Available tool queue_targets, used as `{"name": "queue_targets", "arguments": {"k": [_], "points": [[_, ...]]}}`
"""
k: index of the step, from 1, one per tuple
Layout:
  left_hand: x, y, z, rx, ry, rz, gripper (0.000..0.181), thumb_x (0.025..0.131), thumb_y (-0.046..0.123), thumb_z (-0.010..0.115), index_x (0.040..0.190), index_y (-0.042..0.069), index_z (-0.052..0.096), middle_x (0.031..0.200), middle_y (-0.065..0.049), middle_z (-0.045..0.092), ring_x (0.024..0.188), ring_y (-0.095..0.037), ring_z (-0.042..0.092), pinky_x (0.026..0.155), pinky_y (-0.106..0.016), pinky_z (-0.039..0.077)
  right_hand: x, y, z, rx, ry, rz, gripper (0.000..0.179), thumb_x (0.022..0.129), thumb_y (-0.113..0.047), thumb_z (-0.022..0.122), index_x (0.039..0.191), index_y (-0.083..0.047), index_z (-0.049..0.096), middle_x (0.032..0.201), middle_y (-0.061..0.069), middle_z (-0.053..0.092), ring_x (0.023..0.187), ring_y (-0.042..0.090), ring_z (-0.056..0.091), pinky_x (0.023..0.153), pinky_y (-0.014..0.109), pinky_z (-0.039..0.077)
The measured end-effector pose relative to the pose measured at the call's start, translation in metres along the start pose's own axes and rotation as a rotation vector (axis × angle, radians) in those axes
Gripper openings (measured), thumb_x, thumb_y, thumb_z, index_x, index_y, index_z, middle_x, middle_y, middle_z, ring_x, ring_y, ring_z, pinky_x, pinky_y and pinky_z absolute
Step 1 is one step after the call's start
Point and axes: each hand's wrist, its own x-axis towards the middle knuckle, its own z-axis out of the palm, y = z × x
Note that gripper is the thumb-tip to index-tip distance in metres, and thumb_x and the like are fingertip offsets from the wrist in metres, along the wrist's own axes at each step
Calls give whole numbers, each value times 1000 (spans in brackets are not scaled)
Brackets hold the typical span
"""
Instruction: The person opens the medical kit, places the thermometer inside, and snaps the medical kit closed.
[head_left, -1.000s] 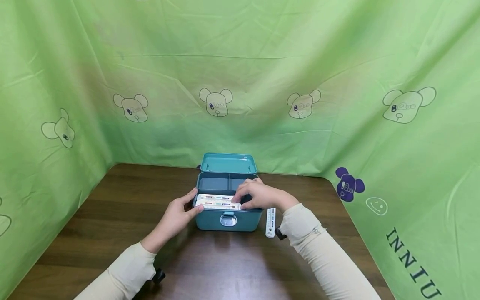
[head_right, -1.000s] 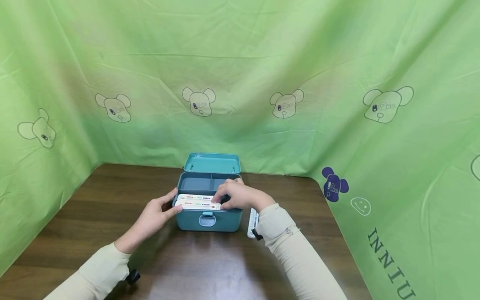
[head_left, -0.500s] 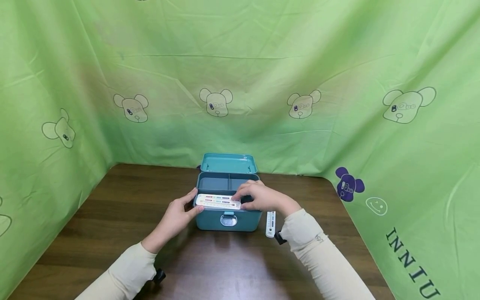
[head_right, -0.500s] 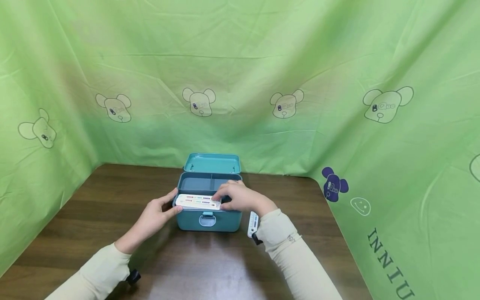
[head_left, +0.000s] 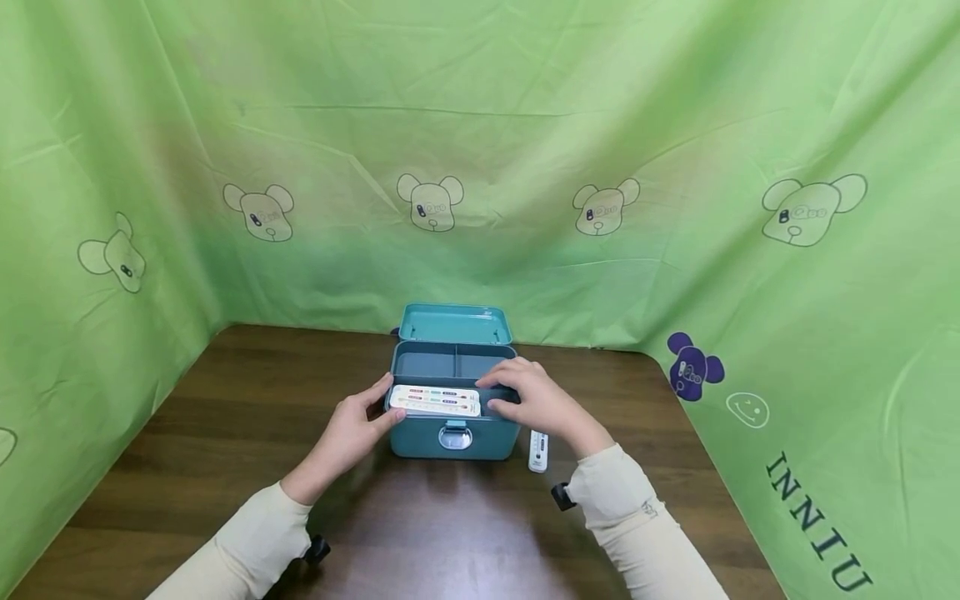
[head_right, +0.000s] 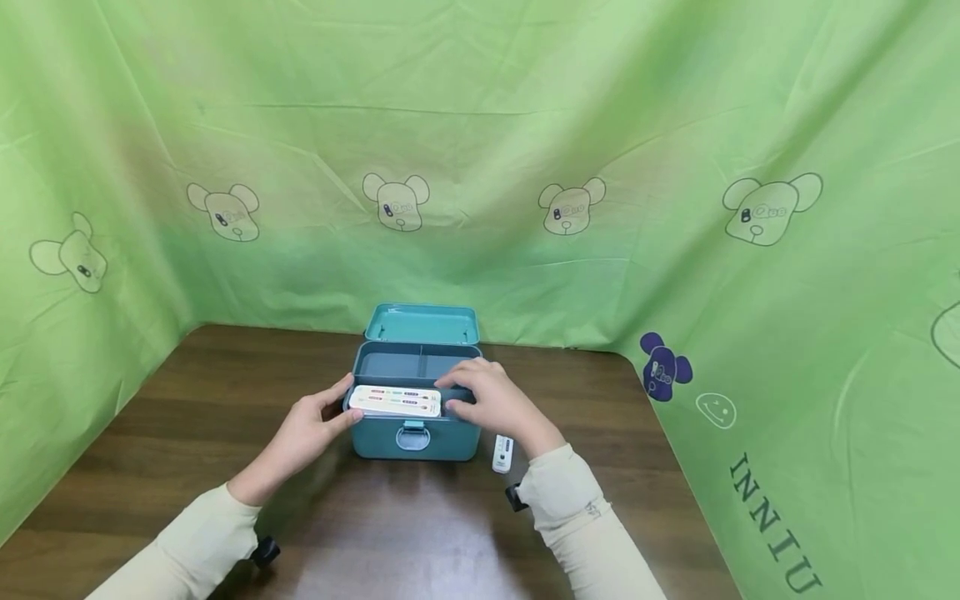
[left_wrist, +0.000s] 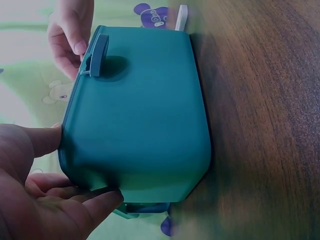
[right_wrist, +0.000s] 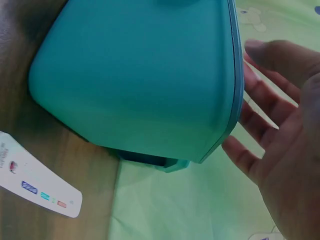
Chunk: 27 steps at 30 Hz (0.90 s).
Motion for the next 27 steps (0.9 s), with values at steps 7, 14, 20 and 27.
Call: {"name": "queue_targets", "arguments": {"k": [7,14,20,27], "points": [[0,1,0,-2,-3,0,74,97,29,74,156,5,38,162,-9,38,148,-28,40,114,-45,42,-25,-2,7,17,239,126,35,91,-18,78,126,-13,73,123,4,69,120,27,56,105,54,41],[-3,0,-2,-2,-1,-3,73,97,28,73,156,4,38,161,-11,38,147,-30,41,113,-46,43,-53,0,26,9,446,259,41,89,-20,81,128,-10,71,122,8,68,117,29,57,103,54,40],[-3,0,-1,-3,-8,9,73,97,29,73,156,4,38,161,-11,38,147,-29,41,113,-46,43,-70,-2,39,5,521,415,46,87,-23,83,128,-8,70,122,13,67,115,34,56,100,53,38],[-3,-1,-1,-13,-6,5,72,97,28,73,156,4,39,161,-10,39,147,-28,41,114,-45,43,-81,1,62,5,459,623,56,85,-31,83,132,-5,68,128,17,65,119,38,55,97,54,38]]}}
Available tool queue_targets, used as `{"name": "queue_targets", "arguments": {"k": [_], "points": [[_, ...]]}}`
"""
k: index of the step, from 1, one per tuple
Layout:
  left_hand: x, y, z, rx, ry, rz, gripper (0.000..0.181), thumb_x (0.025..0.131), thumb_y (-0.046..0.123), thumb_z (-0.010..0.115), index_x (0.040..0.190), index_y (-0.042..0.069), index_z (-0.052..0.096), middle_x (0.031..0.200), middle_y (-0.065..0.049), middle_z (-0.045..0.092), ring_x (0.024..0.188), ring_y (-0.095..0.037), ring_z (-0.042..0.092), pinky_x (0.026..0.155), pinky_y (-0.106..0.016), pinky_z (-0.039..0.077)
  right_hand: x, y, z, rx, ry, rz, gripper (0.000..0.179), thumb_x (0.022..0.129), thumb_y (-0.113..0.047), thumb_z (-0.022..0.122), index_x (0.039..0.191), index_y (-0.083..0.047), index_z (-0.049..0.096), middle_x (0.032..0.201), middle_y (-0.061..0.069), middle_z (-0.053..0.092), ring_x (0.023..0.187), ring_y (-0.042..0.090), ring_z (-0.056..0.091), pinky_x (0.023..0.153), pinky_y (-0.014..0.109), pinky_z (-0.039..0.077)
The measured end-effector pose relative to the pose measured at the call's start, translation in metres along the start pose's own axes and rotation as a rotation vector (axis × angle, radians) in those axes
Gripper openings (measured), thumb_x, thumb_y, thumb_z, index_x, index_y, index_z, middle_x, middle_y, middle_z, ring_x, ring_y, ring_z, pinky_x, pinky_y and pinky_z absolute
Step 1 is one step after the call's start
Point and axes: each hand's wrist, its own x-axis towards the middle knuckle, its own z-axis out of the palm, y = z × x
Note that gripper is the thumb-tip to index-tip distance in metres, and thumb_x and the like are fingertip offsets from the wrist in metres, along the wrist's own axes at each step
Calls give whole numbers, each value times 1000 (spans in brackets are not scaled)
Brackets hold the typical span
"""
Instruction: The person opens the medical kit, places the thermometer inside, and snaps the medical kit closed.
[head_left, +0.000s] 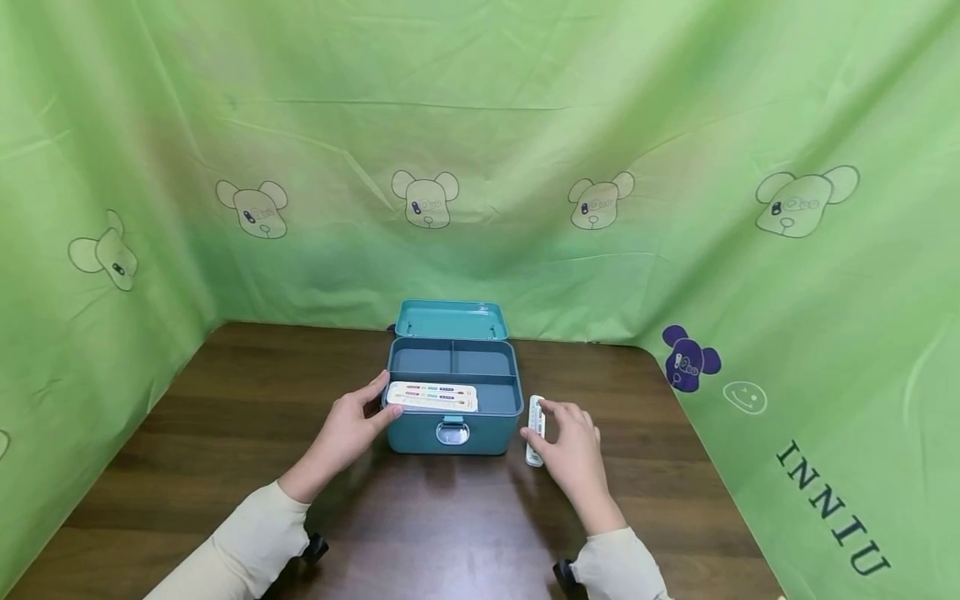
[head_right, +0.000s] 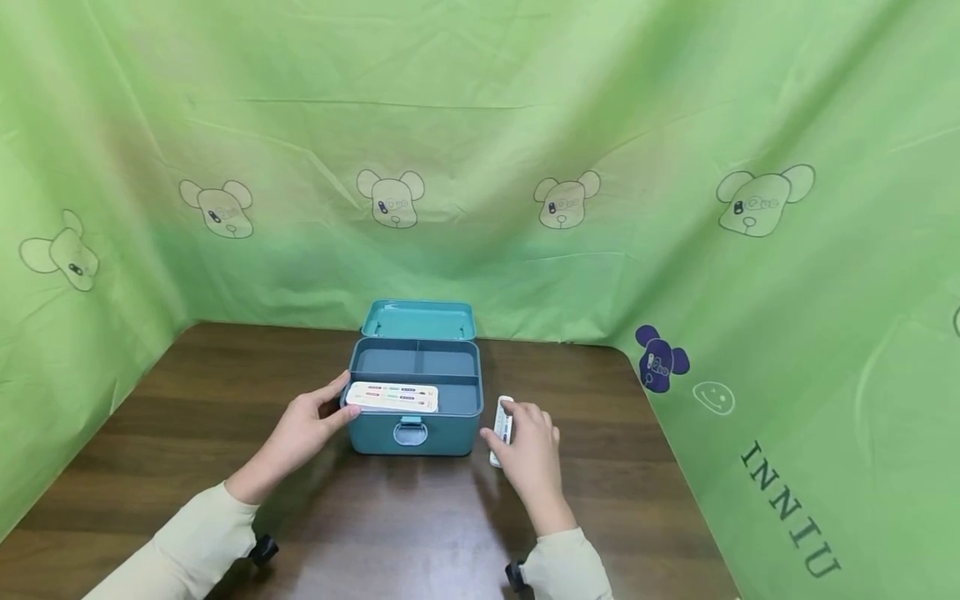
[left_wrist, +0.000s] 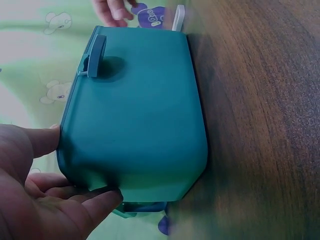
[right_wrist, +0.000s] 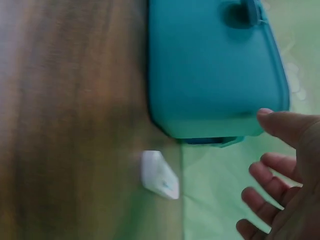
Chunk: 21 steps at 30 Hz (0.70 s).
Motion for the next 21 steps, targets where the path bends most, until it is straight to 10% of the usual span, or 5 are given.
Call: {"name": "queue_targets", "arguments": {"k": [21], "points": [[-3,0,2,5,12,-8,71,98,27,72,156,5,39,161,-12,39,147,-30,41,114,-46,42,-13,15,26,-191,-160,293,63,72,-43,92,112,0,70,96,17,63,100,43,57,84,59,41]]}}
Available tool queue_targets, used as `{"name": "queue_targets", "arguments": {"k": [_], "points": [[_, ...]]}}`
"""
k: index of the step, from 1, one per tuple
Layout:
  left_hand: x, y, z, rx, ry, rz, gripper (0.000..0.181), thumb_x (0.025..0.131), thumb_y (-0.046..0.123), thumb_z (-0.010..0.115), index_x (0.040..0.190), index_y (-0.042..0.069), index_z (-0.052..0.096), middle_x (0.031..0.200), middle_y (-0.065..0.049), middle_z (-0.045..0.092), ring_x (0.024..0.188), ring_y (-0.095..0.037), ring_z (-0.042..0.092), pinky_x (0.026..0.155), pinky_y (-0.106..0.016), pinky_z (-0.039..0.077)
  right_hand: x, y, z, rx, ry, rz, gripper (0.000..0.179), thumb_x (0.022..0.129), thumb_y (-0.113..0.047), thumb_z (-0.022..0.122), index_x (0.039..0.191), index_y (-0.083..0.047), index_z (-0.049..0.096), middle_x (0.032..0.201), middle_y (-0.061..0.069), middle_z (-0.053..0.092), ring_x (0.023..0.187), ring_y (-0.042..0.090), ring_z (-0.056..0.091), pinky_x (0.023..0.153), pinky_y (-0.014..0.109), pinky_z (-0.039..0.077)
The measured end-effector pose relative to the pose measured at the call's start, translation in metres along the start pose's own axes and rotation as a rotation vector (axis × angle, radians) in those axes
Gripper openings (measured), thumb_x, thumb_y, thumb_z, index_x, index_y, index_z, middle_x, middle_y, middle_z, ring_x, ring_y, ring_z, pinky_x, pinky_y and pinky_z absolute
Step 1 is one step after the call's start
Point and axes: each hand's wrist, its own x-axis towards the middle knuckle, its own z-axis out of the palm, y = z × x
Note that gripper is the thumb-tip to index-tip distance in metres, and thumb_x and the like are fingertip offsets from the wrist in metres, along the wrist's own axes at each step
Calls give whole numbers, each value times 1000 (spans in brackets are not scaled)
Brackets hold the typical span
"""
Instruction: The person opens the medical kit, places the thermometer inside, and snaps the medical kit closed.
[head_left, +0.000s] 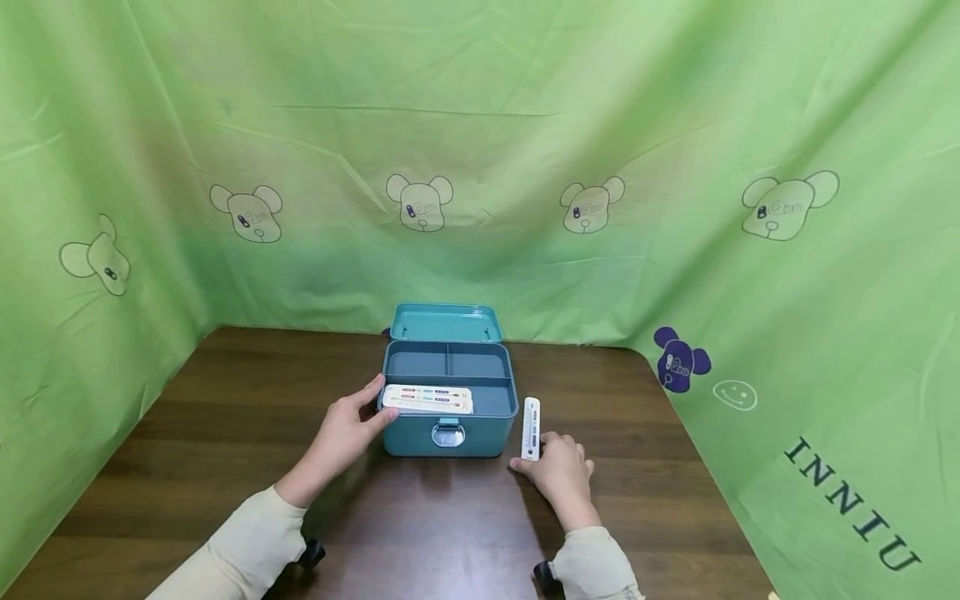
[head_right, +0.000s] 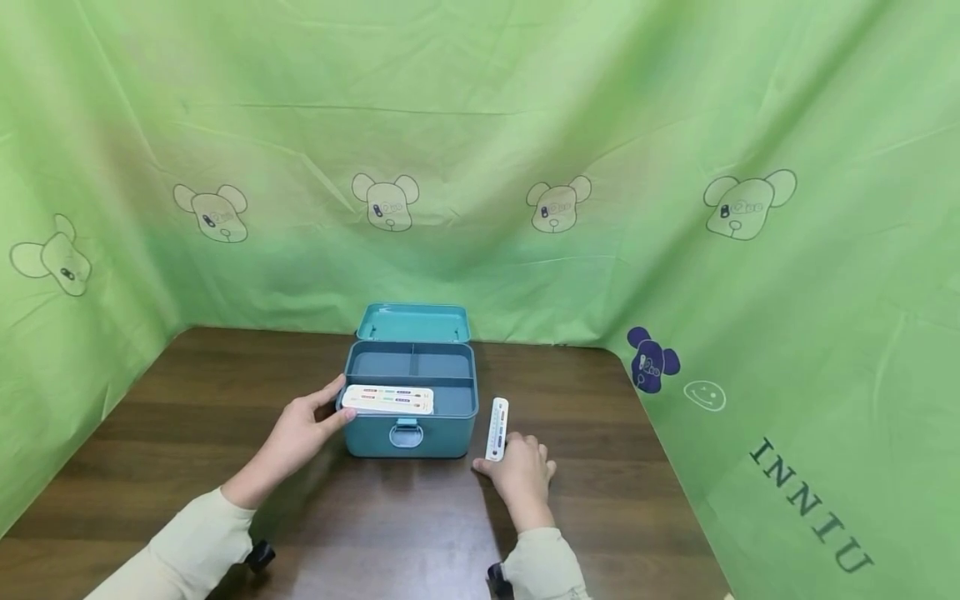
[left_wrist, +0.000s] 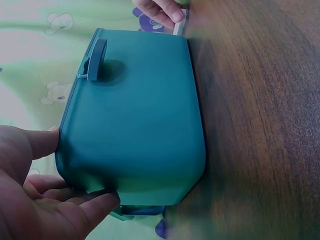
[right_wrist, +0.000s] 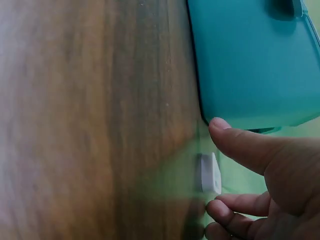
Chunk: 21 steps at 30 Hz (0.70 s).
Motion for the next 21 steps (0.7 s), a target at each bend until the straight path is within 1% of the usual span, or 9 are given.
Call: {"name": "queue_targets", "arguments": {"k": [3,7,10,13,15,17,21], "points": [[0,0,-1,6,7,9,70,98,26,72,156,4,39,161,-12,39,147,-31,41,113,-47,43,2,-1,4,-3,23,11,56,71,-41,92,103,-1,71,90,16,63,96,42,58,82,58,41],[0,-1,-1,0,8,7,70,98,26,72,156,4,39,161,-12,39,147,-30,41,113,-46,43,2,-2,6,0,59,17,44,72,-37,92,91,-3,71,81,13,64,87,39,62,78,55,40],[0,-2,-1,3,6,2,71,98,27,72,156,5,39,161,-12,38,147,-30,41,113,-46,43,1,-1,4,7,70,24,33,75,-31,89,80,-6,68,75,11,65,82,38,64,77,56,41],[1,-2,0,7,4,0,70,98,27,72,156,5,39,161,-12,38,147,-30,42,112,-46,43,0,2,1,17,68,40,25,76,-26,83,74,-8,66,74,11,66,81,38,65,77,57,41],[1,-2,2,0,-1,-1,70,98,26,72,156,5,39,161,-12,39,146,-30,43,112,-45,44,0,6,-2,24,73,53,20,73,-23,81,76,-8,67,78,12,68,83,39,66,77,58,42],[1,-1,2,-2,-2,3,70,98,26,72,156,5,39,161,-12,39,145,-30,43,111,-46,44,0,9,-5,43,76,61,19,72,-21,79,83,-8,71,83,14,70,86,40,67,78,59,42],[1,-2,2,9,4,-2,70,98,27,72,156,5,39,161,-11,39,145,-29,44,111,-45,45,4,18,-9,83,78,68,29,73,-20,77,99,-7,75,96,18,70,93,41,65,80,60,42]]}}
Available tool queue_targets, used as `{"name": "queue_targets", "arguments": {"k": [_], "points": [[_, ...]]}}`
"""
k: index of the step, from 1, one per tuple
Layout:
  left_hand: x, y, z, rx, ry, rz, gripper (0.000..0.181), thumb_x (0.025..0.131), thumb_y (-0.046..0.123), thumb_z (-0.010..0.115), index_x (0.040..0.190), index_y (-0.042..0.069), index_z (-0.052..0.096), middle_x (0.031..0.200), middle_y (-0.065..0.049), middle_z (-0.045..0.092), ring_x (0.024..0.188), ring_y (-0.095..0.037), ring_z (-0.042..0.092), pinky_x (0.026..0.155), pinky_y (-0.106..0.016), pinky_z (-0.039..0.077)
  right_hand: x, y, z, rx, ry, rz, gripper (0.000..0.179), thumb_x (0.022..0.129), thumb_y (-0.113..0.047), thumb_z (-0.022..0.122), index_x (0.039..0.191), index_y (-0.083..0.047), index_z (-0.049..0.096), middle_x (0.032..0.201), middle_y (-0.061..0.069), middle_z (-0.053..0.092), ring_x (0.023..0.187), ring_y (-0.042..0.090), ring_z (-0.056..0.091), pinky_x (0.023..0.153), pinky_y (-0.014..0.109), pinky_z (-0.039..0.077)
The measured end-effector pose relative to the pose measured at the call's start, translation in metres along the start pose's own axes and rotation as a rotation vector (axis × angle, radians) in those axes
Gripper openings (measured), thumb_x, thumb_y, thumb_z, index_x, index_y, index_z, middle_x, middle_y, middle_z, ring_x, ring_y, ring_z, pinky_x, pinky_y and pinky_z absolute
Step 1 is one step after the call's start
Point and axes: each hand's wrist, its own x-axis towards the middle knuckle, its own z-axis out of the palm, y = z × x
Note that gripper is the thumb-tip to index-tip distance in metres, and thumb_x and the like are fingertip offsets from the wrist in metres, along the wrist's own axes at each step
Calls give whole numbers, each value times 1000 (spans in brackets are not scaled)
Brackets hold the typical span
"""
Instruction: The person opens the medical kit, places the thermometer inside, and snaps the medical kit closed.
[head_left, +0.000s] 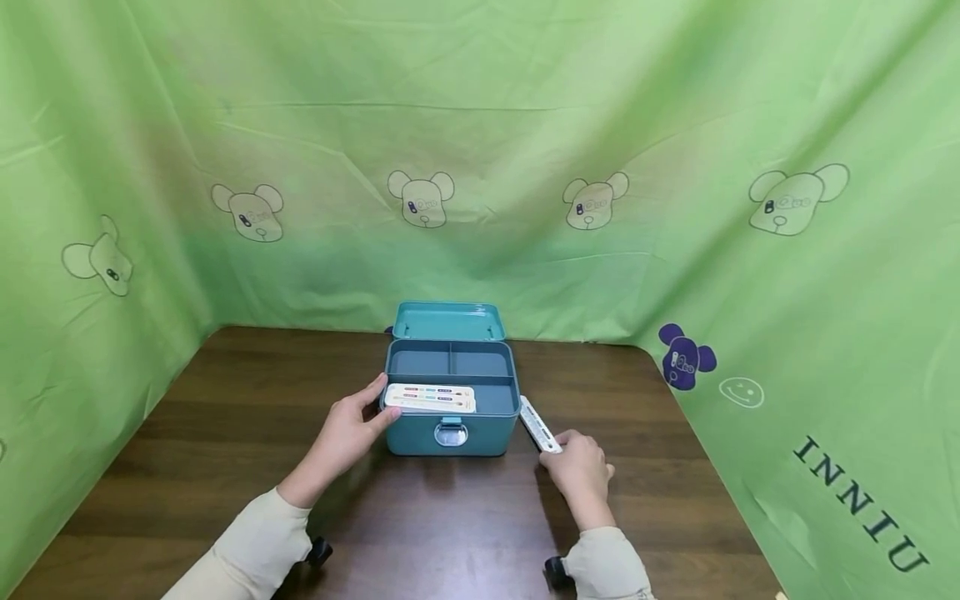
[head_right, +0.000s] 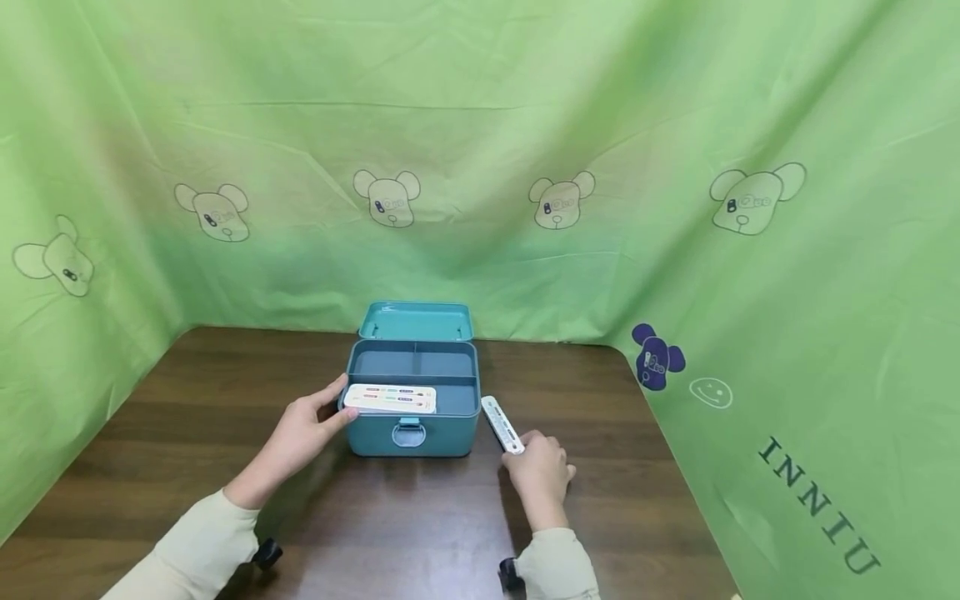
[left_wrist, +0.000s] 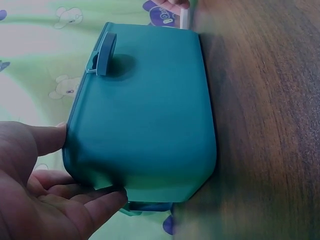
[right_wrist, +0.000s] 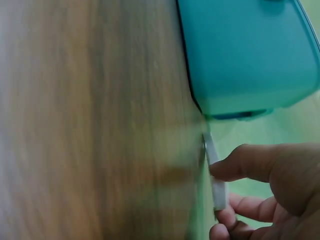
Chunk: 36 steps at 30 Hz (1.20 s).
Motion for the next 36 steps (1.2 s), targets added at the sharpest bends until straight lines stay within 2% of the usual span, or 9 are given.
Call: {"name": "queue_targets", "arguments": {"k": [5,14,19,24,27,30,36], "points": [[-1,0,0,-1,5,-3,70,98,27,72,156,5,39,160,-11,40,145,-29,44,111,-45,45,6,8,-7,51,10,-6,37,77,-20,74,112,-7,74,102,18,68,100,40,63,81,60,40],[-2,1,2,-16,12,6,68,98,24,72,155,3,41,159,-13,41,143,-29,46,111,-45,45,15,22,-25,164,59,-62,36,81,-18,72,116,-7,73,111,18,69,109,39,61,85,61,39],[-3,0,4,-29,9,8,67,98,24,72,154,4,41,159,-12,41,143,-28,46,111,-45,46,22,31,-36,223,98,-107,34,83,-13,74,116,-4,73,108,18,69,104,35,61,86,49,43],[-3,0,4,-24,13,15,67,98,24,72,154,3,42,159,-11,42,143,-28,46,111,-45,46,30,32,-45,342,123,-188,32,85,-6,74,117,-1,72,107,18,67,101,27,58,86,33,42],[-3,0,3,-17,5,17,68,97,24,73,154,3,42,159,-11,42,143,-28,46,111,-45,46,34,30,-51,399,123,-240,32,87,-4,74,119,-1,72,109,17,66,102,23,56,86,28,40],[-2,1,2,-21,-2,14,69,97,25,73,154,4,41,160,-10,41,144,-27,45,111,-45,46,39,25,-57,428,122,-312,32,88,-2,74,120,-1,71,111,16,65,103,22,54,86,25,38],[0,2,-1,-10,1,25,69,98,25,72,155,3,40,160,-10,40,145,-27,44,111,-45,46,49,11,-67,450,112,-461,31,88,-1,75,119,-1,70,115,12,64,107,16,53,95,18,36]]}}
